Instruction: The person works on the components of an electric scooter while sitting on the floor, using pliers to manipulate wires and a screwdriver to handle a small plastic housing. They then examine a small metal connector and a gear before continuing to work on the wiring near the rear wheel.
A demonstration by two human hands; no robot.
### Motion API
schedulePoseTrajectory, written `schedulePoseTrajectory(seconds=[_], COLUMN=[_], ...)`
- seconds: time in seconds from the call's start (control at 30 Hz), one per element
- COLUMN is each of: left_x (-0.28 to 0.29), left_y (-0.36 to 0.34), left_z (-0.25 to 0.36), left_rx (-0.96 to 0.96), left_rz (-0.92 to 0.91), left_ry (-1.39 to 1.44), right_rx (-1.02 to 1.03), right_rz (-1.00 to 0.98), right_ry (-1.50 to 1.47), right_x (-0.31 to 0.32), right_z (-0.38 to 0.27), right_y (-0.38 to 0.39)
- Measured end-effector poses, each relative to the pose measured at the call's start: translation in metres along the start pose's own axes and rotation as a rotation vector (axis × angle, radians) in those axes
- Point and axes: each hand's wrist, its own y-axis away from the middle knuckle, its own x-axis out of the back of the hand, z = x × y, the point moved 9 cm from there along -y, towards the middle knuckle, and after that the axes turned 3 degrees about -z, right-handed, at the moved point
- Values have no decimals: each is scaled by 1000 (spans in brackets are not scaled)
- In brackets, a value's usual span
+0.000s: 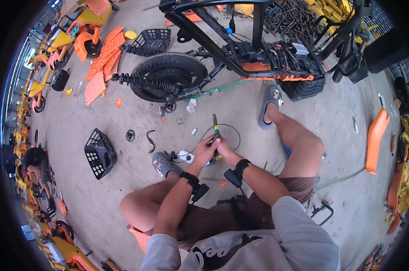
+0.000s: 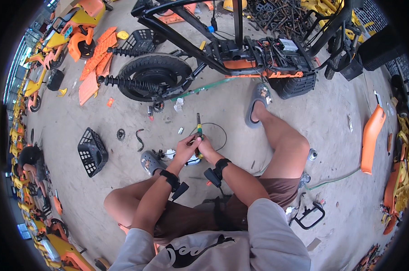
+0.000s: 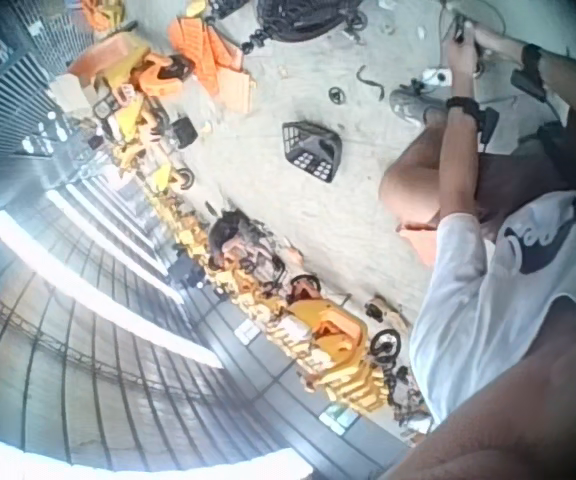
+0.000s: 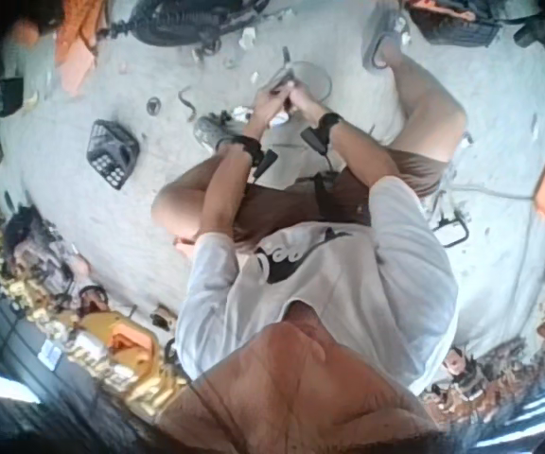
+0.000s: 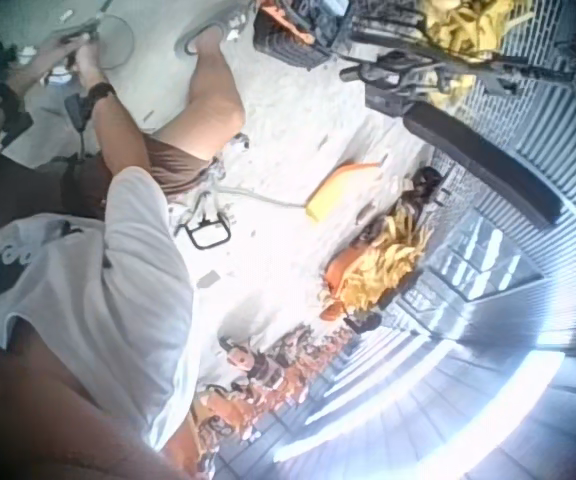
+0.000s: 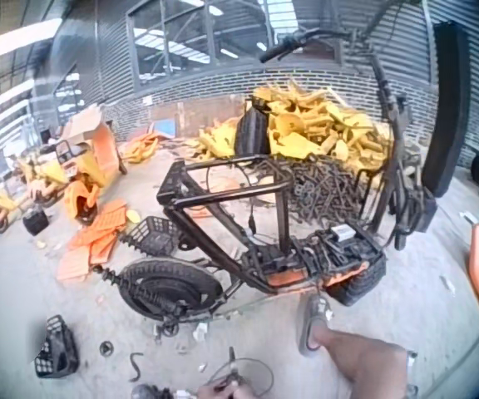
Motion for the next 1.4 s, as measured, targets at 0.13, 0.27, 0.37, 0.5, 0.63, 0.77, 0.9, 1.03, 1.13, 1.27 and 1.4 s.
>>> schedulePoseTrajectory(seconds=[0.13,0.27,0.37,0.5,0.63,0.77,0.9,1.03,1.13,1.27,1.4], left_x=[17,34,97,217,147,32,-32,-48,-42,-12,-1], left_y=[-20,-52,-51,-18,-40,-80,-91,-89,-106,-126,-139], left_z=[-48,-50,-22,40,77,-7,-124,-157,-128,-134,-131], left_rx=[-175,238,-22,40,-421,-195,-234,93,-23,-170,-189], left_rz=[212,156,-171,45,39,61,270,332,204,229,147], left_ry=[-9,52,-1272,-1751,-1022,-204,-355,-326,-602,-793,-804], right_rx=[-83,93,107,25,-76,-67,16,-65,13,-50,30], right_rz=[74,465,728,751,719,575,451,443,350,260,252], right_ry=[-208,257,700,737,520,335,215,358,507,665,743], right_x=[24,128,166,180,178,167,153,175,171,159,142], right_z=[47,65,45,40,74,94,80,78,62,65,44], right_y=[-10,-14,11,26,6,7,25,30,15,-11,-34])
